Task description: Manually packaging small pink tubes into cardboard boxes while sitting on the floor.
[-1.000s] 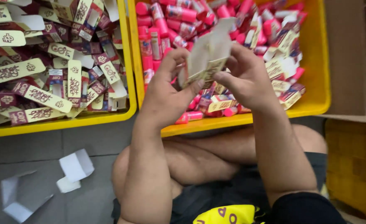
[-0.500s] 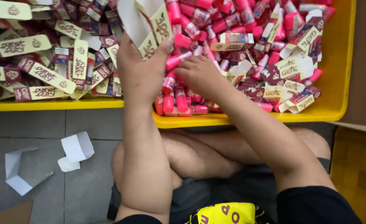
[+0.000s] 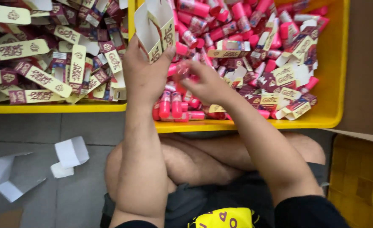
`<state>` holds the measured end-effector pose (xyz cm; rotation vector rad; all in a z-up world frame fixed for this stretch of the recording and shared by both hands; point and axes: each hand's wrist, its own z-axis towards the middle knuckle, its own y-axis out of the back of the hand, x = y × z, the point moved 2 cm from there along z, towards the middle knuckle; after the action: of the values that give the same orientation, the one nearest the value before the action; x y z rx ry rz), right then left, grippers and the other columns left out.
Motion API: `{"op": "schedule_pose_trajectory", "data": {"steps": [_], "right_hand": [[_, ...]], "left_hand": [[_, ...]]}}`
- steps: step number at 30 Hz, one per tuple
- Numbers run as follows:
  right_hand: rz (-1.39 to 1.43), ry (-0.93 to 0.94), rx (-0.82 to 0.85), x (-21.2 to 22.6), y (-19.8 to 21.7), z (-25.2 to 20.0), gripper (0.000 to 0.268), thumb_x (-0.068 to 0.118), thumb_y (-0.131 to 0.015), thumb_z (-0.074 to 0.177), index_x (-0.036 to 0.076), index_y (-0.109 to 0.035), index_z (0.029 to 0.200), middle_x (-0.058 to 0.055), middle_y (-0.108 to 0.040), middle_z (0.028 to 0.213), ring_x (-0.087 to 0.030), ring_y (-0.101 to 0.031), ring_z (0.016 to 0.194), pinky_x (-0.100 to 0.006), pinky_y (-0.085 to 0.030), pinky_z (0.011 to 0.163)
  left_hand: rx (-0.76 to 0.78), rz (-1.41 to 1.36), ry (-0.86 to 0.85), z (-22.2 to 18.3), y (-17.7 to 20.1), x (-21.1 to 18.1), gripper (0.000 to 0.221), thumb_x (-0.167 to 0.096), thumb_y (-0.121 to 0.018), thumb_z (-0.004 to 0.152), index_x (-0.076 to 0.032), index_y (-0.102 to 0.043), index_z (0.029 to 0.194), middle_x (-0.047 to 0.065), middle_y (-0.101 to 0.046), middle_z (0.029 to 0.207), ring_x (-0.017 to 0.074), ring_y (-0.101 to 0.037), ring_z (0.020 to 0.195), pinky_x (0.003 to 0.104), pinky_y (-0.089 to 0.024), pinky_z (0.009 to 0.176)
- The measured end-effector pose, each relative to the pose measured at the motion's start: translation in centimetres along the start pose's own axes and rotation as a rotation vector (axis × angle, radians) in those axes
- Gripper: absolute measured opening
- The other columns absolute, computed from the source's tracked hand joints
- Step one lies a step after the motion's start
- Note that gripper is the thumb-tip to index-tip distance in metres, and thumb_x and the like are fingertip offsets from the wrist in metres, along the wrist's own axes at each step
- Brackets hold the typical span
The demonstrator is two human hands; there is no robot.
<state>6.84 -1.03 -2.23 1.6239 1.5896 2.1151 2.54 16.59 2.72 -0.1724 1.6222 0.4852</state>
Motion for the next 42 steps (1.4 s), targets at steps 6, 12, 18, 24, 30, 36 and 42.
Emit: {"op": "schedule_pose_trajectory", "data": {"steps": [6,12,18,24,30,36,42], "right_hand": [[1.341,-0.315,-0.196,-3.8,3.4,-6.3,0.069,0.02,-0.059,0.094,0.004,-0.033,0.157,-0.018,-0.069,0.104,-0.018,-0.065,0.07,-0.026,-0.051,0.051],[1.433,-0.059,-0.186,-4.9,4.9,-10.8,0.058,0.028,-0.058,0.098,-0.002,-0.038,0.144,-0.035,-0.067,0.099,-0.049,-0.074,0.066,-0.038,-0.058,0.031],[1.333,-0.046,-0.163,-3.2,8.0,-13.0,0.062,0.011,-0.074,0.086,-0.003,-0.047,0.139,-0.026,-0.069,0.091,-0.035,-0.075,0.06,-0.031,-0.062,0.042],[1.03,-0.302,-0.237,-3.5,9.3,-14.2,0.03,0.004,-0.064,0.09,-0.008,-0.062,0.118,-0.024,-0.072,0.081,-0.029,-0.074,0.056,-0.029,-0.059,0.042],[1.042,-0.54,-0.366,-3.1,9.7,-13.1,0.023,0.013,-0.068,0.095,-0.005,-0.059,0.106,-0.018,-0.063,0.069,-0.027,-0.07,0.053,-0.03,-0.061,0.042],[0.555,-0.539,-0.661,0.5,9.2,-12.3,0.037,0.03,-0.063,0.106,0.0,-0.063,0.086,-0.019,-0.064,0.061,-0.027,-0.067,0.041,-0.035,-0.054,0.03],[-0.049,-0.019,-0.404,3.3,10.6,-13.0,0.052,0.01,-0.091,0.078,0.004,-0.072,0.126,-0.024,-0.07,0.109,-0.046,-0.071,0.104,-0.051,-0.057,0.088]], "left_hand": [[0.09,0.086,-0.113,-0.8,-2.9,0.0,0.052,-0.015,-0.08,0.083,-0.005,-0.062,0.131,0.011,-0.079,0.112,0.025,-0.079,0.097,0.035,-0.061,0.079],[0.361,0.224,0.016,-2.2,-6.1,0.6,0.048,-0.033,-0.082,0.082,-0.024,-0.068,0.127,0.014,-0.076,0.113,0.038,-0.068,0.116,0.052,-0.053,0.099],[0.549,0.255,-0.096,-3.7,-7.5,1.1,0.05,-0.019,-0.079,0.083,-0.022,-0.067,0.132,0.013,-0.075,0.119,0.0369,-0.067,0.119,0.051,-0.052,0.102],[0.618,0.291,-0.104,-4.4,-9.1,1.4,0.044,-0.023,-0.073,0.086,-0.035,-0.069,0.128,0.003,-0.075,0.12,0.0302,-0.066,0.123,0.043,-0.049,0.107],[0.58,0.27,-0.32,-4.9,-10.3,2.4,0.053,-0.006,-0.073,0.084,-0.026,-0.069,0.133,0.008,-0.075,0.12,0.0333,-0.066,0.121,0.045,-0.05,0.106],[0.546,0.352,-0.434,-5.5,-11.3,3.1,0.046,-0.015,-0.072,0.085,-0.027,-0.07,0.129,0.005,-0.075,0.116,0.0309,-0.067,0.116,0.046,-0.051,0.103],[0.593,0.341,-0.224,-5.6,-10.8,2.3,0.052,-0.023,-0.072,0.082,-0.032,-0.066,0.133,0.004,-0.075,0.12,0.0301,-0.066,0.121,0.046,-0.05,0.106]]}}
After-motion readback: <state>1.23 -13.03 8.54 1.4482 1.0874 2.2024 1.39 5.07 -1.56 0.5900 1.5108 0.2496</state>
